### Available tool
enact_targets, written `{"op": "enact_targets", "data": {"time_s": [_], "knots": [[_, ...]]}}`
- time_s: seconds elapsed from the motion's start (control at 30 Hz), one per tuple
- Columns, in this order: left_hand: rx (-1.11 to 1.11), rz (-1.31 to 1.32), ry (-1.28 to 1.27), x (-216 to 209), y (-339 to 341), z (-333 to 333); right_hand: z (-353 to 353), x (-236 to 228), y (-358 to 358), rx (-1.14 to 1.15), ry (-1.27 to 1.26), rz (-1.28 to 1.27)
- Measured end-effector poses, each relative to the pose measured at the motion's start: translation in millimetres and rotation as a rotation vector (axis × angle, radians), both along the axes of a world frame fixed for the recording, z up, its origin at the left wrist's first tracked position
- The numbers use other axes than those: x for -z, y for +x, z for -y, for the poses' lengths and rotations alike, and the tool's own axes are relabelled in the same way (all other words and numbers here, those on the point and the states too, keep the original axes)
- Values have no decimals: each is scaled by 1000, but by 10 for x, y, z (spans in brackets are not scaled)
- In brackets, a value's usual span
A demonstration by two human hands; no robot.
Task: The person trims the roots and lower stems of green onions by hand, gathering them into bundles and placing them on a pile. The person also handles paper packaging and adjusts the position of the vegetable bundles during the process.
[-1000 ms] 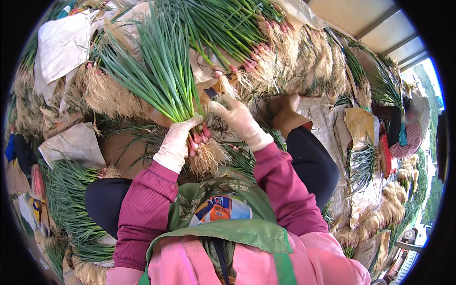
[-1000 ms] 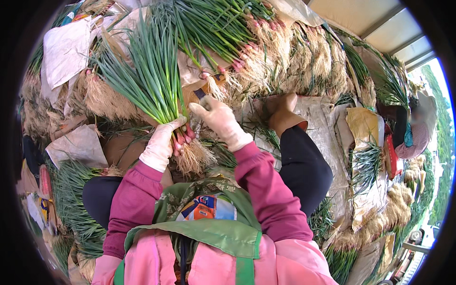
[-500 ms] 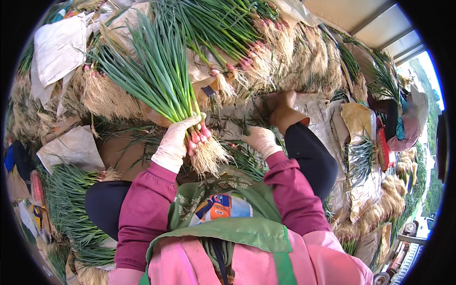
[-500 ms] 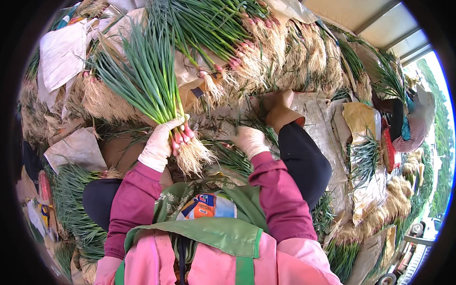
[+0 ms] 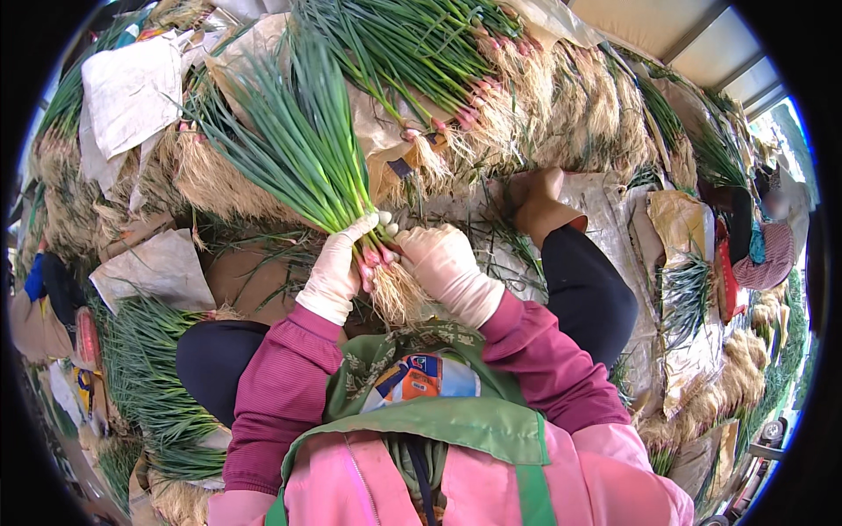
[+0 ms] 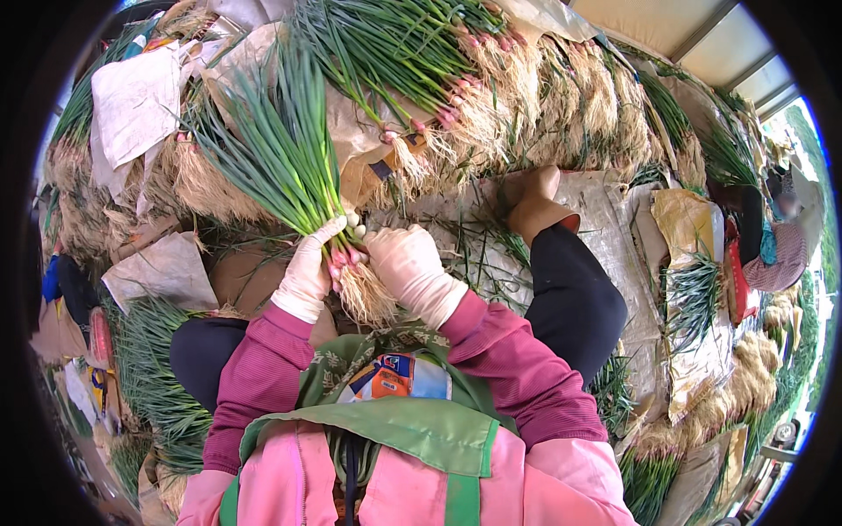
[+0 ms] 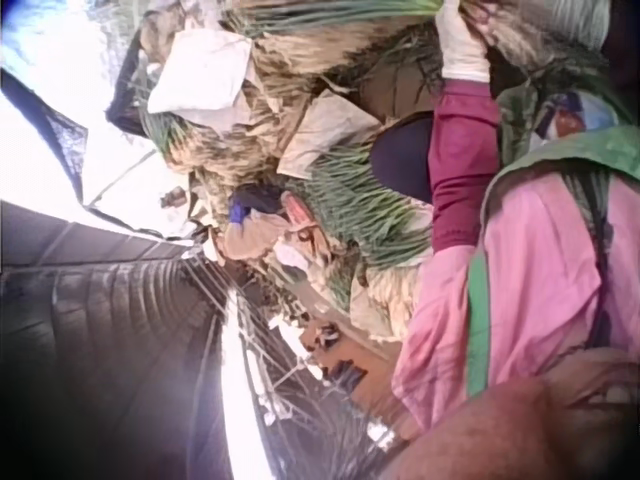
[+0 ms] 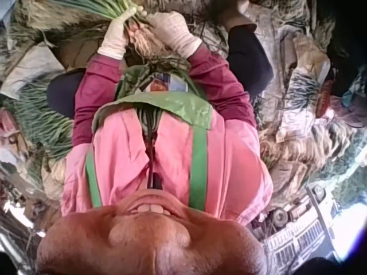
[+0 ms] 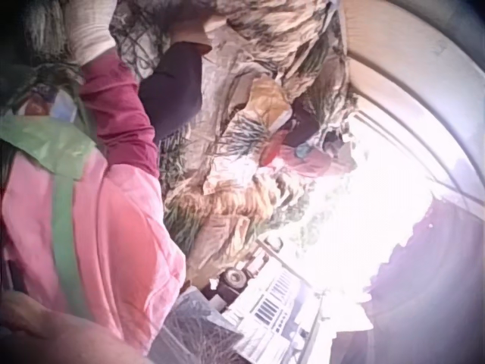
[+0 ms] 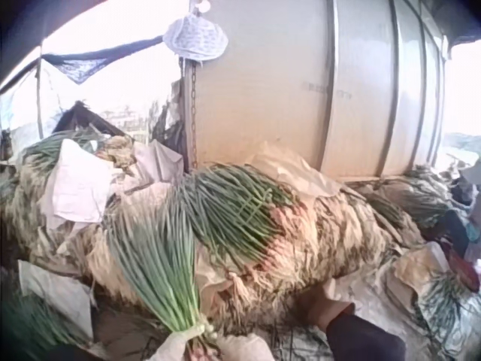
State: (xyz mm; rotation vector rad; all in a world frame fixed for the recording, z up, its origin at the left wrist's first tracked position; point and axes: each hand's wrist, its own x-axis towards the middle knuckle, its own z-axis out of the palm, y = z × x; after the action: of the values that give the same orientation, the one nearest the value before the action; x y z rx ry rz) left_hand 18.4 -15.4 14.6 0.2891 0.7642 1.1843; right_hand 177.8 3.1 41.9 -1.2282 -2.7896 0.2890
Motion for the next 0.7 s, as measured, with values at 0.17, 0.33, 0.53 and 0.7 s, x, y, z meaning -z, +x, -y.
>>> {"op": "enact_targets", "data": {"time_s": [0.17,0.33,0.53,0.7], "knots": [[-100,-70,8,-3,37,10,-431,-101,348,64,-833,-867],[-41,-90,-6,-61,99,19,-571,214,-386,409,-1472,-1354],[-26,-234,-135,-79,112,10,-440,337,-377,609,-1522,-1762],[72,-294,-190,-36,195,-3,-617,502,-370,517,-1510,-1747]]}}
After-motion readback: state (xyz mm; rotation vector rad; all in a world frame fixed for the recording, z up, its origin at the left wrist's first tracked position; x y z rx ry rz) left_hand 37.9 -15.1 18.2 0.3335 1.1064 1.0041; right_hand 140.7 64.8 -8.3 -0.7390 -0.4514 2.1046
